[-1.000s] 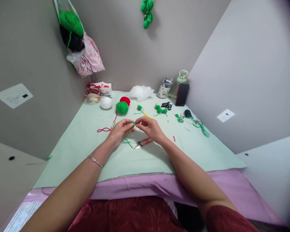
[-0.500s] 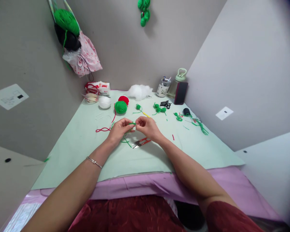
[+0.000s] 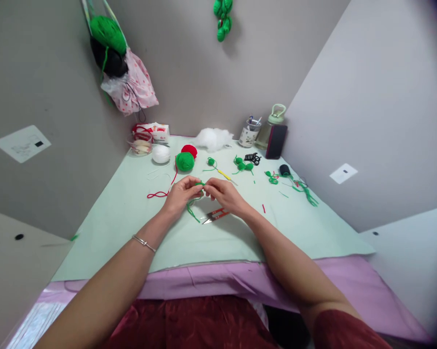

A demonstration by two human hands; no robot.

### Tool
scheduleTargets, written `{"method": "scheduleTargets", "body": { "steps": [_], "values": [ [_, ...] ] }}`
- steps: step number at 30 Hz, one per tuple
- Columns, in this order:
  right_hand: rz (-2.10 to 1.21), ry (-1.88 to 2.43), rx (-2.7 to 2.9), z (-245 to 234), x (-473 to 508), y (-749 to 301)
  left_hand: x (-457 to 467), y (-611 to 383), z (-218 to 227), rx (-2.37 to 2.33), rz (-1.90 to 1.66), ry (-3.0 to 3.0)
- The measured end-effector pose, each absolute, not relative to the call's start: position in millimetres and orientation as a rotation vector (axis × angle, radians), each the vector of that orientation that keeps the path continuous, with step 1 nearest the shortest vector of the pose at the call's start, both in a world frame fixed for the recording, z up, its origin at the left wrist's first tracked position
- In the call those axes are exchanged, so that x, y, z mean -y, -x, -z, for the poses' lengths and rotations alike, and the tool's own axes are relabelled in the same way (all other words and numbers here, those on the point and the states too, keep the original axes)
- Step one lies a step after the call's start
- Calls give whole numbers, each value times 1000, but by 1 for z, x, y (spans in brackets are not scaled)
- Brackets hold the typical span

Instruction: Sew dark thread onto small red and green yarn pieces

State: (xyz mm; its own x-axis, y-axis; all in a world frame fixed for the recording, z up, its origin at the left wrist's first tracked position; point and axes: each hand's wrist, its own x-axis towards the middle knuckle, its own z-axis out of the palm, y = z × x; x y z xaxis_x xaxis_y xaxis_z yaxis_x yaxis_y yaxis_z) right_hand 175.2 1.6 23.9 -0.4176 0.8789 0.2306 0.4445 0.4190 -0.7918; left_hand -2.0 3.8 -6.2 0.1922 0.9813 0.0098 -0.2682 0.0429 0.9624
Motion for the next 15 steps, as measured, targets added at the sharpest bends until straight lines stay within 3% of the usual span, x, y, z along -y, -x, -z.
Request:
{"method": "scheduleTargets", "body": {
  "steps": [9, 15],
  "values": [
    [-362, 1244, 2148, -18, -1, -170, -3, 4, 2, -893, -1117, -1144],
    [-914, 1205, 2476, -34, -5, -205, -5, 5, 9, -870, -1119, -1004]
  ]
}}
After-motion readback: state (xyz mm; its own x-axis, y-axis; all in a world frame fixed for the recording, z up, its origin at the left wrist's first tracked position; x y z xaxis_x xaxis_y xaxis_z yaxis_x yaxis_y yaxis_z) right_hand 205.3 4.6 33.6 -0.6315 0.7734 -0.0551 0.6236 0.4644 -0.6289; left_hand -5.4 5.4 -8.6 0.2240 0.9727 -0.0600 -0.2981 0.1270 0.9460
